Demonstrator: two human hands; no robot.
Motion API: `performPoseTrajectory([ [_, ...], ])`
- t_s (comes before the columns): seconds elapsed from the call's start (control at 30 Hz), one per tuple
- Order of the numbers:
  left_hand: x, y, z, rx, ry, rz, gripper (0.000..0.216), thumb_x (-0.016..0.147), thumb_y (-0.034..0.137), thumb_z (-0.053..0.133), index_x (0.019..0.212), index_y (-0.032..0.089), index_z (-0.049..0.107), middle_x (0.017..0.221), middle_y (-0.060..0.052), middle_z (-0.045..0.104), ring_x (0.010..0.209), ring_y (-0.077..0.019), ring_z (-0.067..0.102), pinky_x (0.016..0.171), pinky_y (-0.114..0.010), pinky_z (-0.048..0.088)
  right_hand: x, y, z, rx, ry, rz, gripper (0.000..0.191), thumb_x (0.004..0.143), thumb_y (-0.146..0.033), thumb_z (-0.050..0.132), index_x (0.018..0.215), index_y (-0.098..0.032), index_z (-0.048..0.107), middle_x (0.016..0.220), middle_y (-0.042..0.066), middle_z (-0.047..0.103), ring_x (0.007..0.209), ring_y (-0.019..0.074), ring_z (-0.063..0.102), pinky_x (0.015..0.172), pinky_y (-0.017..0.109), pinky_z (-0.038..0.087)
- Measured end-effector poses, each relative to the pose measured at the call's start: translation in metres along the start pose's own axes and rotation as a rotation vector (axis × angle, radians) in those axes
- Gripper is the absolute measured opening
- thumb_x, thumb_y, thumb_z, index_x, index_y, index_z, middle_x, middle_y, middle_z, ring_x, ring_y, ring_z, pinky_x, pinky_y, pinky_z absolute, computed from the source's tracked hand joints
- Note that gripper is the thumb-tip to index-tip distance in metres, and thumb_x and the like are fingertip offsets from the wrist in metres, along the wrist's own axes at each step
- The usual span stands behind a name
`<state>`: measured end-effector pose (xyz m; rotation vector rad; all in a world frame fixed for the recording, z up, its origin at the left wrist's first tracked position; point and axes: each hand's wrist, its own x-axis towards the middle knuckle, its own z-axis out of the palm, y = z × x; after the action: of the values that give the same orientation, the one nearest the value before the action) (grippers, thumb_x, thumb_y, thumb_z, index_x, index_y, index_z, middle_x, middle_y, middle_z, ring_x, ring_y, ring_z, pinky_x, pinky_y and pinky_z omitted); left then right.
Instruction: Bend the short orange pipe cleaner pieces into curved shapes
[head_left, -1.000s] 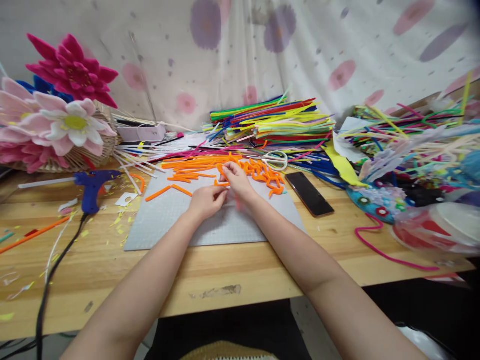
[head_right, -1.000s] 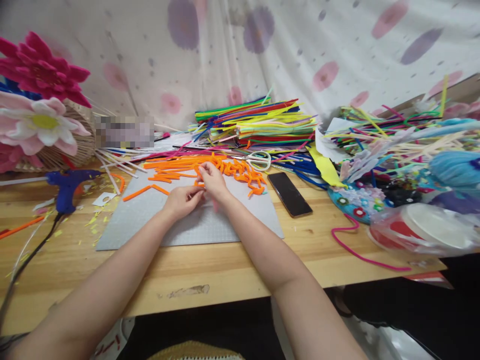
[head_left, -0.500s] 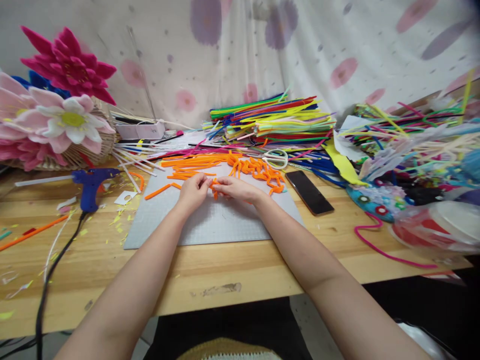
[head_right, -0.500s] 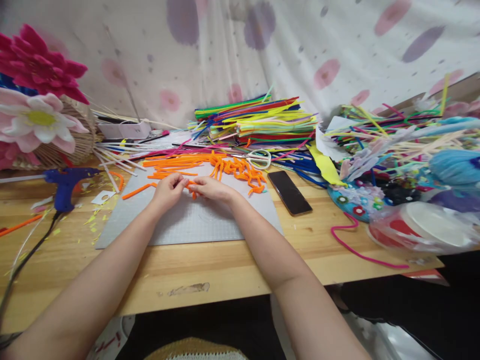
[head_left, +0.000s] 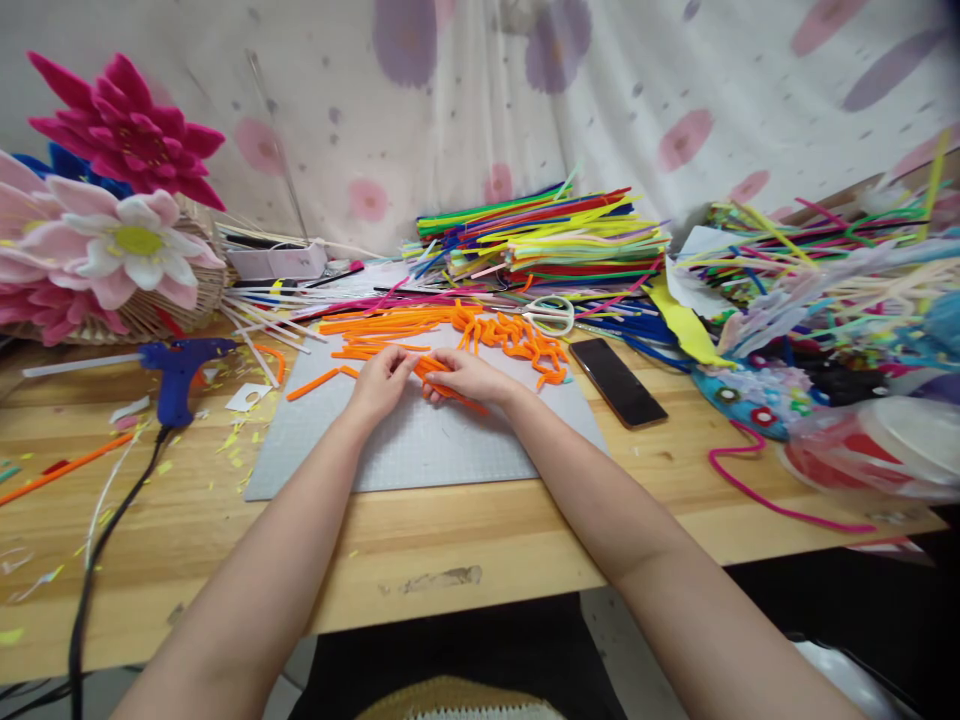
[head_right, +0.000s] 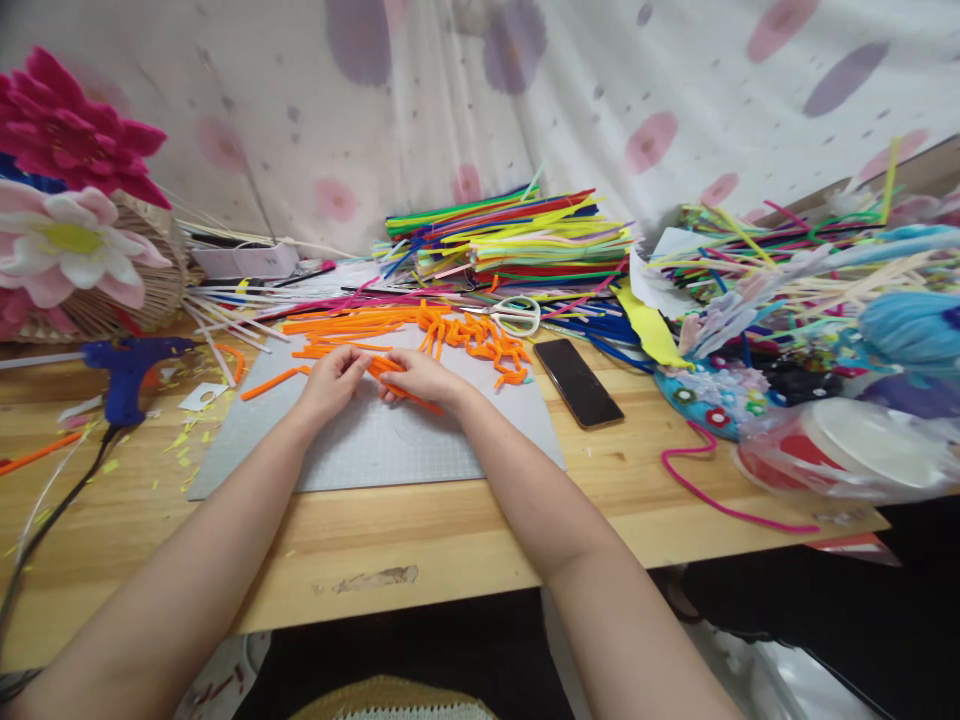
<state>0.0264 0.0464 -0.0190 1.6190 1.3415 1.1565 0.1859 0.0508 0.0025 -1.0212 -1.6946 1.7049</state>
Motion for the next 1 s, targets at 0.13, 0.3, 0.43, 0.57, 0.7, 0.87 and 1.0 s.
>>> performPoseTrajectory([
  [0.13,-0.001,-0.001,0.007,-0.253,-0.074,-0.139,0.026,0.068,0.044,0.059,0.072,0.02,0.051,0.051,0.002,0.052,0.042,-0.0117,0.047,0.043,-0.023,0.036,0.0,0.004,-0.002,0.088,-0.066,0.009,0.004,0.079,-0.017,0.05,0.082,-0.015,0.048,0.064,-0.002,0.059,0.05,0.0063,0.056,0.053,0.02,0.048],
  [0.3,-0.003,0.0,0.004,0.03,0.005,0.01,0.02,0.069,0.036,0.059,0.062,0.019,0.049,0.052,0.002,0.05,0.047,-0.0104,0.045,0.048,-0.023,0.034,-0.004,0.0,0.0,-0.016,-0.003,0.009,0.016,0.072,-0.022,0.059,0.082,-0.015,0.048,0.066,-0.002,0.059,0.054,0.0076,0.055,0.051,0.02,0.045],
  [0.43,-0.004,0.001,0.005,0.041,0.027,0.03,0.017,0.067,0.032,0.06,0.063,0.018,0.051,0.058,0.002,0.051,0.055,-0.011,0.048,0.053,-0.023,0.037,-0.002,0.0,-0.003,-0.256,0.137,-0.067,0.014,0.067,-0.022,0.06,0.072,-0.014,0.051,0.062,-0.005,0.052,0.053,0.0059,0.046,0.047,0.017,0.036],
  [0.57,-0.004,-0.002,0.013,-0.243,-0.074,-0.058,0.025,0.064,0.035,0.062,0.079,0.017,0.053,0.069,0.001,0.056,0.058,-0.0117,0.053,0.051,-0.024,0.044,0.0,0.002,-0.008,-0.244,0.112,-0.09,0.011,0.069,-0.022,0.056,0.073,-0.015,0.049,0.062,-0.006,0.05,0.051,0.005,0.044,0.046,0.017,0.033],
  [0.7,-0.005,0.0,0.017,-0.347,-0.068,-0.112,0.03,0.06,0.036,0.067,0.078,0.016,0.053,0.067,0.002,0.055,0.054,-0.0102,0.053,0.048,-0.024,0.046,-0.002,0.002,-0.01,-0.113,0.107,-0.018,0.02,0.065,-0.019,0.06,0.078,-0.018,0.043,0.06,-0.007,0.049,0.049,0.0054,0.045,0.044,0.016,0.033],
  [0.87,-0.005,0.006,0.012,-0.381,-0.071,-0.144,0.032,0.058,0.036,0.07,0.077,0.014,0.056,0.067,0.001,0.057,0.053,-0.0083,0.051,0.045,-0.02,0.042,-0.002,0.006,-0.016,0.026,0.091,-0.029,0.025,0.066,-0.022,0.062,0.083,-0.018,0.044,0.061,-0.007,0.049,0.048,0.0047,0.044,0.043,0.016,0.032],
  [1.0,-0.005,0.009,0.007,-0.418,-0.135,-0.199,0.036,0.056,0.037,0.072,0.082,0.013,0.061,0.071,-0.001,0.06,0.052,-0.0074,0.05,0.046,-0.02,0.041,-0.002,0.008,-0.019,0.053,0.072,-0.046,0.023,0.066,-0.022,0.062,0.082,-0.018,0.045,0.061,-0.006,0.05,0.048,0.0045,0.044,0.044,0.017,0.032],
])
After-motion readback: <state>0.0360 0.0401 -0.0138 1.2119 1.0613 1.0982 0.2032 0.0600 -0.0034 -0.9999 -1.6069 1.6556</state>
